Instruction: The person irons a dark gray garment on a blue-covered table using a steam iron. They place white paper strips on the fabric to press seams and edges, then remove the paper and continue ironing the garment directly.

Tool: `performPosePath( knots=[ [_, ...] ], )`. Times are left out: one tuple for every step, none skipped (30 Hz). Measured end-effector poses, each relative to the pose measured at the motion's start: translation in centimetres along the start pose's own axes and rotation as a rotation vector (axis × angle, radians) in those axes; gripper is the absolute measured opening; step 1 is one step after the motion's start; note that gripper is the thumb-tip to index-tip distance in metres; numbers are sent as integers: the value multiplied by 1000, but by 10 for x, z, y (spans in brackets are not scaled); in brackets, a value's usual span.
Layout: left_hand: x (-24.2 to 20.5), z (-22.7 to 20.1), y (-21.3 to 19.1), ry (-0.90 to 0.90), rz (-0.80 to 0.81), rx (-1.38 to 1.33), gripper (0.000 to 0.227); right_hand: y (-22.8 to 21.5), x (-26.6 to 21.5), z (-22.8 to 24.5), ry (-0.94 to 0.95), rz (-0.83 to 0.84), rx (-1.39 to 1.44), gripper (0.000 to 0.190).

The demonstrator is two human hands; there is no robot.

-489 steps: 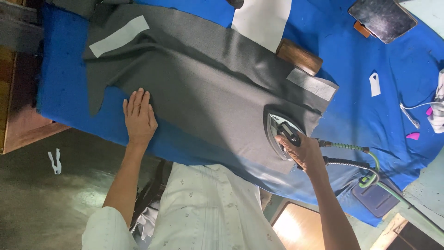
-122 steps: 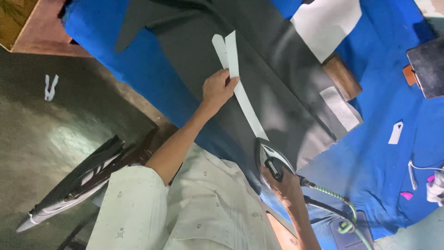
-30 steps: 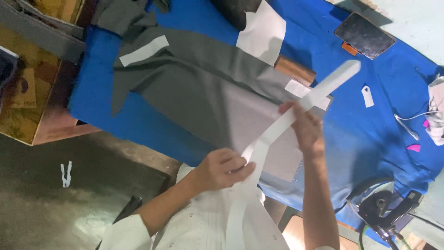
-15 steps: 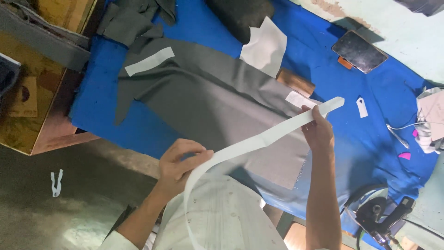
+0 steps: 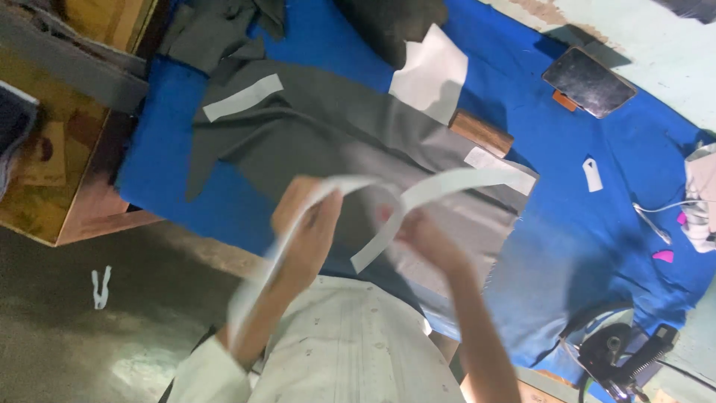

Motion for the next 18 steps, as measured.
performPosePath(
  knots=[
    [33, 2, 30, 455, -312, -580, 17, 31, 13, -33, -76, 218, 448, 79],
    [64, 10, 59, 913, -634, -1151, 20, 64, 25, -65, -148, 438, 899, 113],
    [68, 2, 51, 907, -644, -1144, 20, 75, 25, -69, -148, 450, 903, 113],
    [74, -7, 45, 783, -497, -1043, 39, 85, 25, -74, -52, 338, 1010, 100],
    [80, -17, 40, 657, -353, -939, 71, 95, 25, -80, 47, 225, 1112, 90],
    [72, -8, 42, 658, -349, -934, 71, 92, 23, -80, 48, 222, 1118, 90],
    [64, -1, 44, 749, -324, -722, 60, 88, 22, -81, 120, 161, 1160, 85],
    [56, 3, 48, 838, -290, -507, 51, 82, 20, -84, 192, 93, 1203, 81],
    [52, 12, 59, 843, -280, -500, 51, 78, 24, -95, 193, 83, 1212, 81],
    [47, 20, 71, 1105, -206, -465, 40, 74, 27, -106, 165, 56, 1175, 82],
    [42, 29, 82, 1366, -125, -425, 30, 71, 30, -117, 137, 29, 1138, 83],
    [35, 26, 87, 1365, -112, -426, 30, 66, 18, -99, 146, 20, 1143, 83],
    [28, 25, 91, 1374, -49, -447, 36, 62, 6, -82, 182, 10, 1000, 92],
    [22, 24, 95, 1381, 5, -472, 42, 57, -3, -63, 213, 7, 850, 102],
    [30, 24, 103, 1380, 8, -477, 42, 61, 1, -73, 217, 5, 848, 102],
    [39, 23, 110, 1414, -39, -362, 50, 64, 7, -83, 274, -17, 887, 95],
    [47, 22, 117, 1445, -86, -246, 57, 67, 13, -92, 332, -41, 926, 89],
    [50, 21, 118, 1449, -85, -247, 57, 69, 18, -103, 330, -45, 926, 89]
  ],
)
Point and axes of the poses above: each hand's wrist, its own x-axis towards the middle knuckle, its own y-axis out of the palm, z = x × y, the point moved 1 cm from there along x, towards the middle knuckle, and after that the axes turned 3 degrees about -y, right-handed, at the moved point
